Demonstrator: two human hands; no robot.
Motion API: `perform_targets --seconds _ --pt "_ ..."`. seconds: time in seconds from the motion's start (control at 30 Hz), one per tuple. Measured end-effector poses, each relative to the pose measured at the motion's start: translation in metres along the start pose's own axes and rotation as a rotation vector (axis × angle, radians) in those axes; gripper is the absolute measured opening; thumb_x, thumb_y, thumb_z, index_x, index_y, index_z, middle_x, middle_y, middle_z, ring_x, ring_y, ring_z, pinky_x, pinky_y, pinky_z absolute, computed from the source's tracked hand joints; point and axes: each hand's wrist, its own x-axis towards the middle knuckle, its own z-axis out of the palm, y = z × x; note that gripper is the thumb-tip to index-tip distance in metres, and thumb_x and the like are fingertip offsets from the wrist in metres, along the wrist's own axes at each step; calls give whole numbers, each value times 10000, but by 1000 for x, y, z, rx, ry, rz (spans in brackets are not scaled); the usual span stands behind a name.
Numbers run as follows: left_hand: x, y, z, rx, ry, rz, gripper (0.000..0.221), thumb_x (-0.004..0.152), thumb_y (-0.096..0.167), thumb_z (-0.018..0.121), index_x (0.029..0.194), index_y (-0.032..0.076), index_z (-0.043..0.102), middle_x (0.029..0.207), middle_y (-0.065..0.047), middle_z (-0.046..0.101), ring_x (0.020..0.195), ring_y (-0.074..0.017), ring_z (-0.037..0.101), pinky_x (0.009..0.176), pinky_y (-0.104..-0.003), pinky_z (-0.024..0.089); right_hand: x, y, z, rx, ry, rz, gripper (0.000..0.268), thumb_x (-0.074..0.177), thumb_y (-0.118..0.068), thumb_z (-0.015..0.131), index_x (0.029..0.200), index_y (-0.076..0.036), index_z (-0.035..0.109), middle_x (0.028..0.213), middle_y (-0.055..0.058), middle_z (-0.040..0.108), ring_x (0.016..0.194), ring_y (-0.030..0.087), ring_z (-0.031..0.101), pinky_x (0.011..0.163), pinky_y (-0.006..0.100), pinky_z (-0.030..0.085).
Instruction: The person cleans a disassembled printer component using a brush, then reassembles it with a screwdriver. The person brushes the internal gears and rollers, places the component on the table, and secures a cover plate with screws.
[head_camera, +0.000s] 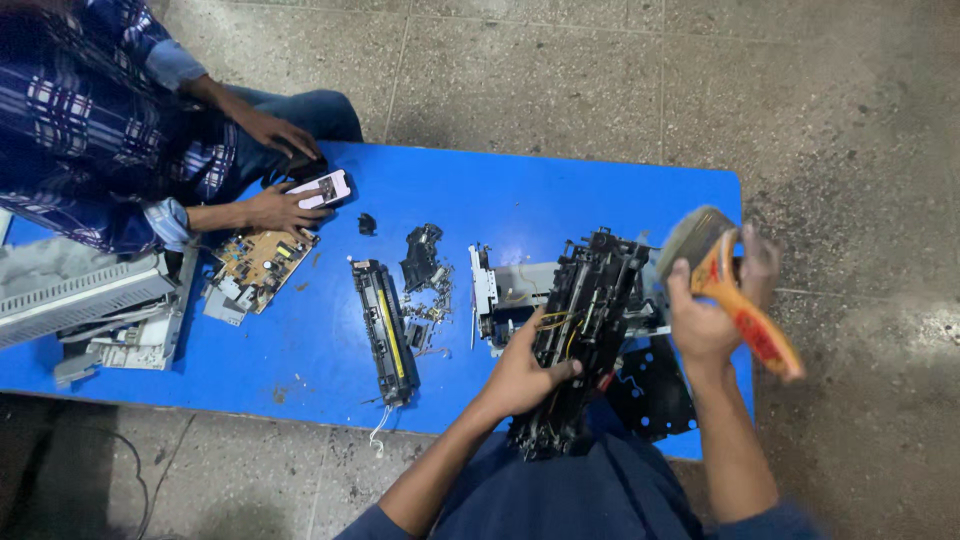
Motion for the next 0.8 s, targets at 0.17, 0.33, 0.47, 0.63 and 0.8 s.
perform_targets --seconds 0.17,0.33,0.47,0.63,0.8 --pt "-3 18 6 249 6 117 852 795 69 792 1521 -51 364 1299 -186 687 1177 -247 679 1010 -344 518 10 -6 6 146 -68 39 667 786 6 777 1403 -62 534 1285 224 549 1229 387 571 1070 474 505" --pt "-7 28 6 290 -16 7 768 784 115 758 1475 -3 443 1222 -196 725 1126 -285 713 993 -359 524 8 -11 8 179 -56 53 540 884 17 731 1373 -22 507 1295 207 506 1259 357 519 1103 451 460" --pt "-5 34 9 327 7 185 741 771 102 788 1437 -13 485 1273 -230 680 1216 -328 647 1054 -402 473 27 -16 6 162 -145 30 594 817 -7 748 1360 -15 509 1297 216 495 1275 386 501 1115 499 439" --pt "-5 22 11 320 -13 132 788 784 195 804 1470 1 469 1282 -214 683 1212 -328 659 1046 -401 489 39 8 -15 85 -94 2 519 905 -7 749 1368 -16 513 1332 193 481 1283 341 492 1122 451 428" --pt "0 25 11 227 -30 158 778 775 221 812 1457 7 505 1260 -202 707 1177 -323 690 1030 -400 513 33 11 -24 182 -142 0 506 881 -30 764 1323 -15 517 1360 187 521 1335 341 499 1182 457 415"
